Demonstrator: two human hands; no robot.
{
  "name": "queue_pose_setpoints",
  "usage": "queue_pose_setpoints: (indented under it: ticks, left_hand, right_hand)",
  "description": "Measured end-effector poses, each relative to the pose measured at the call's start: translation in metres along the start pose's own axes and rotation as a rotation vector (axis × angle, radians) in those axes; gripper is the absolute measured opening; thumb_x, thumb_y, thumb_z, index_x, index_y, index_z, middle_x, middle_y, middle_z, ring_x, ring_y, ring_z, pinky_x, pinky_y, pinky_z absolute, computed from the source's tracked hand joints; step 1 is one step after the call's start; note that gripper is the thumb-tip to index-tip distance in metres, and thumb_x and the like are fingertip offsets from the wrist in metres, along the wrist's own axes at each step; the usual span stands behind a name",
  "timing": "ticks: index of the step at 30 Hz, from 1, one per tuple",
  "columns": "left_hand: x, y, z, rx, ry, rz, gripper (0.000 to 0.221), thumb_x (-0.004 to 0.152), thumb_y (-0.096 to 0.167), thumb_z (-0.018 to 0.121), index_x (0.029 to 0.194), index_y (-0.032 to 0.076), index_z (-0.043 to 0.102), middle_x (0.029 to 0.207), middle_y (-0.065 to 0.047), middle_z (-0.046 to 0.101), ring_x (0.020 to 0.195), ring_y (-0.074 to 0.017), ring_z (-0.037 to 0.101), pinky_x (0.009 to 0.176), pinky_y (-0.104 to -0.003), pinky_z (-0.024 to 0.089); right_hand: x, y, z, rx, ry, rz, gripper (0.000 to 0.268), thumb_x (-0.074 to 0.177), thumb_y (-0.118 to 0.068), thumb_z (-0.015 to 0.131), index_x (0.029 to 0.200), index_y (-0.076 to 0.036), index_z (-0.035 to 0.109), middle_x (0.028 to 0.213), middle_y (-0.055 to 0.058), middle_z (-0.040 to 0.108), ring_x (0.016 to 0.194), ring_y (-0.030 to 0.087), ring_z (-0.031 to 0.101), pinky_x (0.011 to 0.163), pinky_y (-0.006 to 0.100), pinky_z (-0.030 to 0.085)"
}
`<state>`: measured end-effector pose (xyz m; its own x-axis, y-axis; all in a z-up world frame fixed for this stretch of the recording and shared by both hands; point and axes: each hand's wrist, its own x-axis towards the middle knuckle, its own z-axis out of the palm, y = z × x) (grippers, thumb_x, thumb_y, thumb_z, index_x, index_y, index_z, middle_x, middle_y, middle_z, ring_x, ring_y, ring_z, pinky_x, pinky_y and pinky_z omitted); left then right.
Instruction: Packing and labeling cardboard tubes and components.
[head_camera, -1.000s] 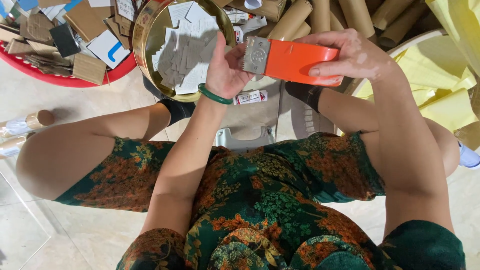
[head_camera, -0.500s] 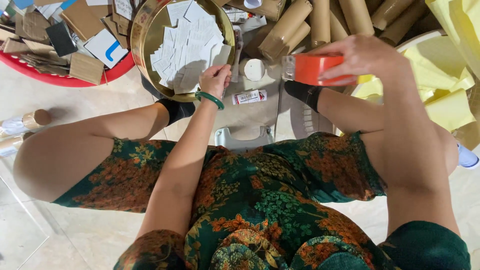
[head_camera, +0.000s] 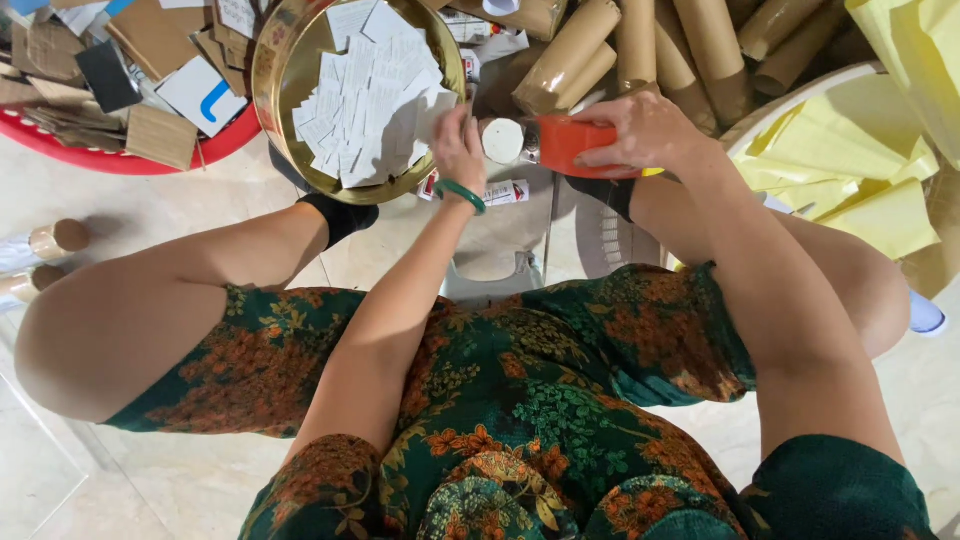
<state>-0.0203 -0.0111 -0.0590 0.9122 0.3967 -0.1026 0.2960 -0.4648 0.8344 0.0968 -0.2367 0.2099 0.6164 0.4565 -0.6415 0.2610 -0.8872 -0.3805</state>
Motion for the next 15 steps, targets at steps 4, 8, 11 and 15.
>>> queue_pose_setpoints:
  ticks: [4, 8, 11, 15]
  left_hand:
    - [-0.018, 0.088, -0.041, -0.277, -0.083, 0.166, 0.073, 0.090, 0.022, 0.080, 0.149, 0.007, 0.041, 0.144, -0.021, 0.052, 0.133, -0.0371, 0.051, 0.114, -0.045, 0.041]
    - [-0.004, 0.103, -0.059, -0.271, -0.112, 0.298, 0.080, 0.073, 0.011, 0.082, 0.143, 0.003, 0.043, 0.136, -0.023, 0.053, 0.125, -0.0407, 0.052, 0.108, -0.048, 0.044]
    - [0.002, 0.090, -0.053, -0.176, -0.098, 0.340, 0.064, 0.082, 0.009, 0.086, 0.134, 0.009, 0.048, 0.128, -0.016, 0.057, 0.118, -0.0378, 0.057, 0.104, -0.046, 0.049]
    - [0.018, 0.082, -0.047, -0.113, -0.159, 0.336, 0.060, 0.078, 0.011, 0.085, 0.128, 0.012, 0.053, 0.122, -0.014, 0.060, 0.115, -0.0364, 0.059, 0.100, -0.044, 0.050]
  right_hand:
    - [0.006, 0.006, 0.013, 0.072, 0.021, -0.078, 0.074, 0.076, -0.060, 0.079, 0.135, -0.018, 0.068, 0.120, 0.017, 0.073, 0.109, 0.037, 0.068, 0.099, 0.047, 0.051]
    - [0.006, 0.001, 0.014, 0.100, -0.017, 0.026, 0.076, 0.071, -0.058, 0.081, 0.136, -0.023, 0.067, 0.120, 0.017, 0.071, 0.110, 0.038, 0.066, 0.098, 0.048, 0.049]
    - [-0.002, -0.027, 0.004, 0.180, 0.004, 0.009, 0.073, 0.074, -0.059, 0.078, 0.137, -0.025, 0.067, 0.116, 0.015, 0.075, 0.109, 0.033, 0.070, 0.097, 0.047, 0.054]
    - [-0.004, -0.053, 0.009, -0.594, -0.029, 0.064, 0.089, 0.075, -0.068, 0.074, 0.152, -0.033, 0.049, 0.084, 0.014, 0.072, 0.083, 0.026, 0.073, 0.087, 0.044, 0.059]
